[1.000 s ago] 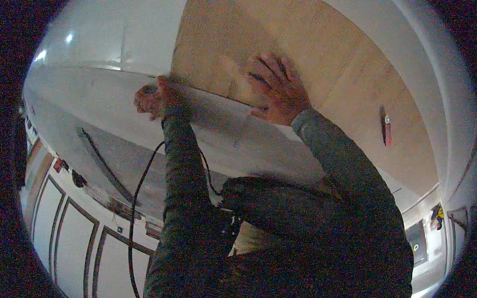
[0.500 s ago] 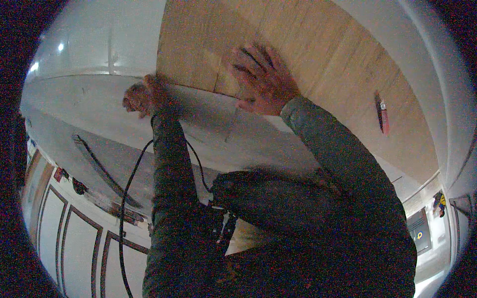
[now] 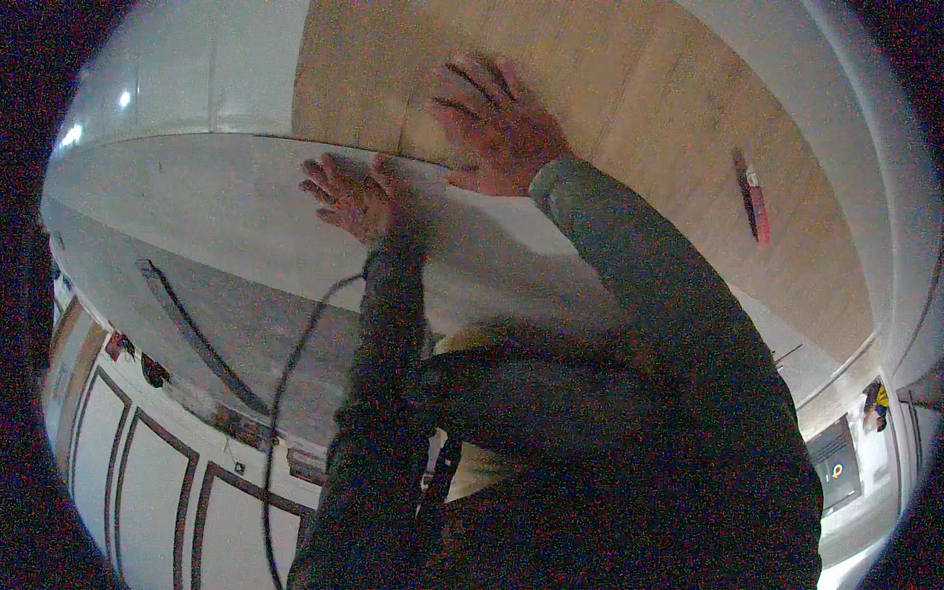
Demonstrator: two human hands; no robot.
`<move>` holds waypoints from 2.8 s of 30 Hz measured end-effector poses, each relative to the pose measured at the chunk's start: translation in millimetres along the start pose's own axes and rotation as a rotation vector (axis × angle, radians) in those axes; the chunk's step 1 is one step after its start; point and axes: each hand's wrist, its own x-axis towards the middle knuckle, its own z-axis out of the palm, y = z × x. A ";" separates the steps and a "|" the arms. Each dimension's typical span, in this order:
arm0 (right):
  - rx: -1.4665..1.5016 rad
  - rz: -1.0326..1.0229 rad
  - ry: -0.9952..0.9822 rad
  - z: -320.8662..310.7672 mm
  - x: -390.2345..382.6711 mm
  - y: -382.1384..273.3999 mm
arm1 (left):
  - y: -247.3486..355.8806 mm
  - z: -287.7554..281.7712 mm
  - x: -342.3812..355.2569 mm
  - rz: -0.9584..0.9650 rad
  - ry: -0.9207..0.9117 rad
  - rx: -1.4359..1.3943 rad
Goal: The person cuts a small piece of wood laminate using a utility knife, then uses a manual hand tool to trim a smaller piece off one corner of the laminate.
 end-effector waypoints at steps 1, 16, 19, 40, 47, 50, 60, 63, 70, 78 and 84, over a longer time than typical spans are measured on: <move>-0.022 -0.017 -0.002 -0.1 1.4 -2.3 | 7.1 -12.7 -3.6 -0.044 -0.091 -0.002; 0.130 0.050 0.130 -8.6 -36.4 11.7 | 3.0 -21.2 4.9 -0.080 -0.159 0.030; 0.069 0.076 0.135 -6.5 -41.6 13.4 | 11.3 -24.5 4.5 -0.086 -0.168 0.014; -0.493 0.716 0.224 -111.8 -294.3 112.7 | 3.5 -11.0 -9.8 -0.225 -0.215 -0.203; -0.399 0.751 0.149 -107.4 -304.6 127.9 | 11.3 -15.6 -8.0 -0.253 -0.149 -0.177; -0.361 0.731 0.253 -98.8 -292.1 123.1 | 10.7 -13.0 -8.7 -0.235 -0.150 -0.121; 0.622 0.421 -0.156 -47.1 -39.9 -5.0 | -24.8 20.1 11.8 -0.176 -0.042 -0.094; 0.733 0.344 -0.204 -40.2 18.3 -33.8 | -27.5 21.5 3.3 -0.305 -0.176 -0.265; 0.485 0.285 -0.435 -1.9 78.8 -73.4 | -1.9 -17.8 23.1 -0.289 -0.180 -0.042; 0.486 0.304 -0.413 23.8 103.9 -101.1 | -8.7 -18.9 17.3 -0.276 -0.242 -0.010; 0.438 0.329 -0.440 29.0 112.1 -98.4 | -7.7 -16.3 21.0 -0.281 -0.255 -0.017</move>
